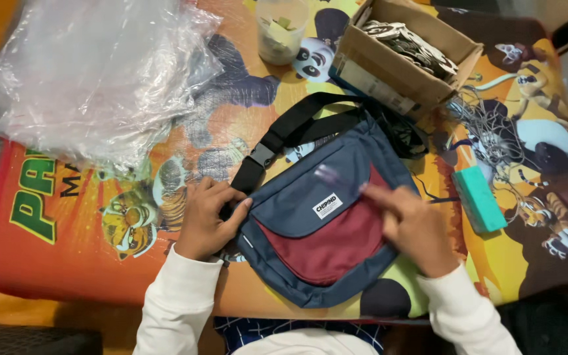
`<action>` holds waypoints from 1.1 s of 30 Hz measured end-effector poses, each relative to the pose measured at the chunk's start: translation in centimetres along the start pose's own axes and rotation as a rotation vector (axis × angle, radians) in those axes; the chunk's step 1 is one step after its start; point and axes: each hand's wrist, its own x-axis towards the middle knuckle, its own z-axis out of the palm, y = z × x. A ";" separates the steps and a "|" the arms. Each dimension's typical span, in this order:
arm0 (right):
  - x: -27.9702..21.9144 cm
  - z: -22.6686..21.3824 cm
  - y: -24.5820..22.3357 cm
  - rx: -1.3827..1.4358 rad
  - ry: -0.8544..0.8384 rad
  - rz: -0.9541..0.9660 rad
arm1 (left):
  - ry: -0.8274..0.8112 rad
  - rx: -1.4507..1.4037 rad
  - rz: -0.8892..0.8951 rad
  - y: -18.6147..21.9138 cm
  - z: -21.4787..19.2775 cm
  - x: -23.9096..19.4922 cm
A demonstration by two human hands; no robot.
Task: The person uses a purple toothbrush to scrub the exterior and interior surfaces of a blue and red sling bag. They repeatedly open and close the front flap and main compartment while brushing seams and fabric.
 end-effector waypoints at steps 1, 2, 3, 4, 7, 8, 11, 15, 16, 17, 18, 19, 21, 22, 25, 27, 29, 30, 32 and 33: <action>0.0 0.2 1.5 -0.001 0.000 0.006 | -0.004 -0.003 0.003 0.1 0.0 -0.1; 0.3 0.4 3.0 -0.086 0.074 0.036 | -0.003 0.000 -0.006 0.1 0.0 -0.1; 0.7 0.5 4.4 -0.170 0.148 0.065 | -0.002 0.003 -0.014 0.1 0.0 0.0; 0.7 -0.5 3.9 -0.169 0.150 0.066 | -0.002 0.003 -0.012 0.1 0.0 0.0; 0.9 -2.8 3.3 0.269 0.008 0.016 | 0.014 -0.007 -0.014 0.0 0.0 0.1; 0.7 -3.0 3.8 0.227 -0.060 0.019 | 0.015 0.004 0.001 0.0 0.0 0.1; 0.8 -3.2 4.8 0.108 -0.084 0.087 | 0.019 0.018 0.002 -0.1 0.0 0.3; 0.5 -0.7 7.8 -0.191 0.229 0.122 | 0.028 0.027 -0.012 0.1 0.0 0.4; 0.6 -1.5 5.7 -0.189 0.227 0.125 | 0.024 0.029 -0.014 0.0 0.1 0.4; 0.8 -2.3 3.6 0.082 0.127 0.047 | 0.036 0.024 -0.022 -0.1 0.3 0.4; 1.0 -3.1 1.4 0.356 0.025 -0.034 | 0.048 0.022 -0.034 -0.2 0.3 0.3; 0.7 -2.4 1.8 0.360 0.020 -0.033 | 0.044 0.024 -0.038 -0.2 0.3 0.3; 0.0 -1.1 2.5 0.128 -0.017 -0.083 | 0.075 0.033 -0.037 -0.2 0.4 0.2; -0.1 -0.1 3.9 0.131 -0.024 -0.079 | 0.068 0.032 -0.042 -0.4 0.6 0.2; -0.4 1.7 5.4 -0.238 0.327 -0.010 | 0.130 0.086 -0.014 -0.3 0.8 -0.3; -0.5 0.8 3.0 0.126 0.390 -0.028 | 0.226 0.282 0.018 1.0 0.5 -0.3; -2.4 1.2 -0.1 0.261 0.330 0.006 | 0.242 0.446 0.108 2.3 0.3 -1.1; -3.3 1.4 -1.6 0.393 0.273 0.040 | 0.259 0.608 0.202 3.0 0.2 -1.5; -4.3 2.2 -2.5 0.238 0.153 0.017 | 0.129 0.587 0.229 6.0 -0.6 -2.1; -4.9 2.7 -3.0 0.081 0.038 -0.010 | 0.003 0.562 0.258 7.4 -1.0 -2.4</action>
